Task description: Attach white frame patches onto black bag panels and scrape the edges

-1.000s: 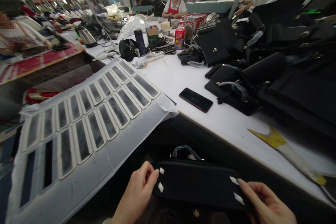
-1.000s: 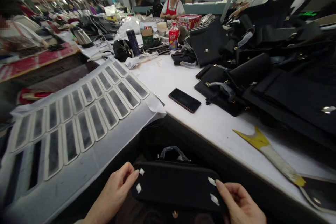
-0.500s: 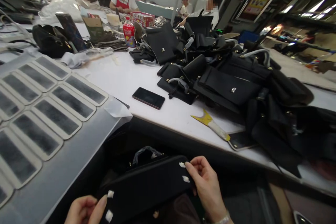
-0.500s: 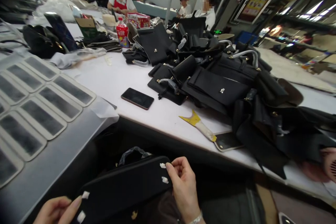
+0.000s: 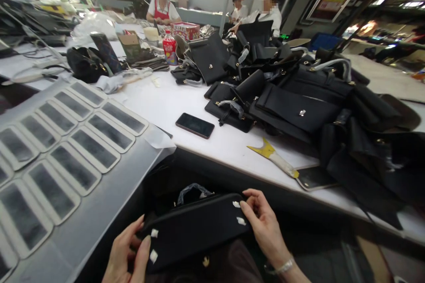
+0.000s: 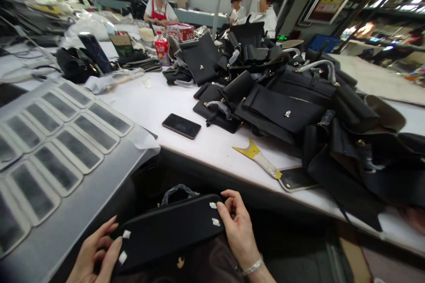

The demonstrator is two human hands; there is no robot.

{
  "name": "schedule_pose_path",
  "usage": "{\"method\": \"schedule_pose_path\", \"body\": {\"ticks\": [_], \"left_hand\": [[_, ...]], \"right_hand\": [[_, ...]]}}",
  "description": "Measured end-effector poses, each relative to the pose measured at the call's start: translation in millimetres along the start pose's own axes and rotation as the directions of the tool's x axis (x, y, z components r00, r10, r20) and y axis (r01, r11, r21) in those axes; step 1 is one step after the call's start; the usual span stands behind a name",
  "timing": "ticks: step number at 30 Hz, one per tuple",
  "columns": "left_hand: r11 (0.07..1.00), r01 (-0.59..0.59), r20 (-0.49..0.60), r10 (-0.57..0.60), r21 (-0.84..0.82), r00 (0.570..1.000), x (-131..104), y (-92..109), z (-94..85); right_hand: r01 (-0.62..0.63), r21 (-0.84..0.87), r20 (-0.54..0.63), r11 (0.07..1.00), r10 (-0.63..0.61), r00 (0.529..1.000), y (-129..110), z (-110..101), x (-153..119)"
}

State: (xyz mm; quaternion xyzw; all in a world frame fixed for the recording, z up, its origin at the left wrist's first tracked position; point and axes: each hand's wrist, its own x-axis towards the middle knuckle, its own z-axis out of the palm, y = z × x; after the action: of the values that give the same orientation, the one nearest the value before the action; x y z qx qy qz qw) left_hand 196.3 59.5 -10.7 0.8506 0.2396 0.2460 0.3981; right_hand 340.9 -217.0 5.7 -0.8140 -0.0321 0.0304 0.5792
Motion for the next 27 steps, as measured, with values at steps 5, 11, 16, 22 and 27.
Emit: {"method": "schedule_pose_path", "body": {"ticks": [5, 11, 16, 22, 27], "left_hand": [[0.807, -0.537, 0.230, 0.489, 0.245, 0.841, 14, -4, -15.1], [0.487, -0.783, 0.481, 0.618, 0.386, 0.622, 26, 17, -32.1], [0.454, -0.797, 0.520, 0.603, 0.399, 0.605, 25, 42, -36.8], [0.548, -0.693, 0.393, 0.573, 0.468, 0.719, 6, 68, -11.1], [0.450, -0.702, 0.389, 0.606, 0.551, 0.694, -3, 63, 21.7]], "right_hand": [[0.398, -0.210, 0.273, 0.893, -0.337, 0.901, -6, -14, 8], [0.786, -0.453, 0.659, 0.420, -0.437, 0.613, -30, -22, 14], [0.803, -0.504, 0.654, 0.318, -0.467, 0.595, -59, -8, 0], [0.807, -0.577, 0.659, 0.129, -0.510, 0.553, -55, 33, -21], [0.797, -0.583, 0.652, 0.159, -0.493, 0.576, -42, 53, -26]]}}
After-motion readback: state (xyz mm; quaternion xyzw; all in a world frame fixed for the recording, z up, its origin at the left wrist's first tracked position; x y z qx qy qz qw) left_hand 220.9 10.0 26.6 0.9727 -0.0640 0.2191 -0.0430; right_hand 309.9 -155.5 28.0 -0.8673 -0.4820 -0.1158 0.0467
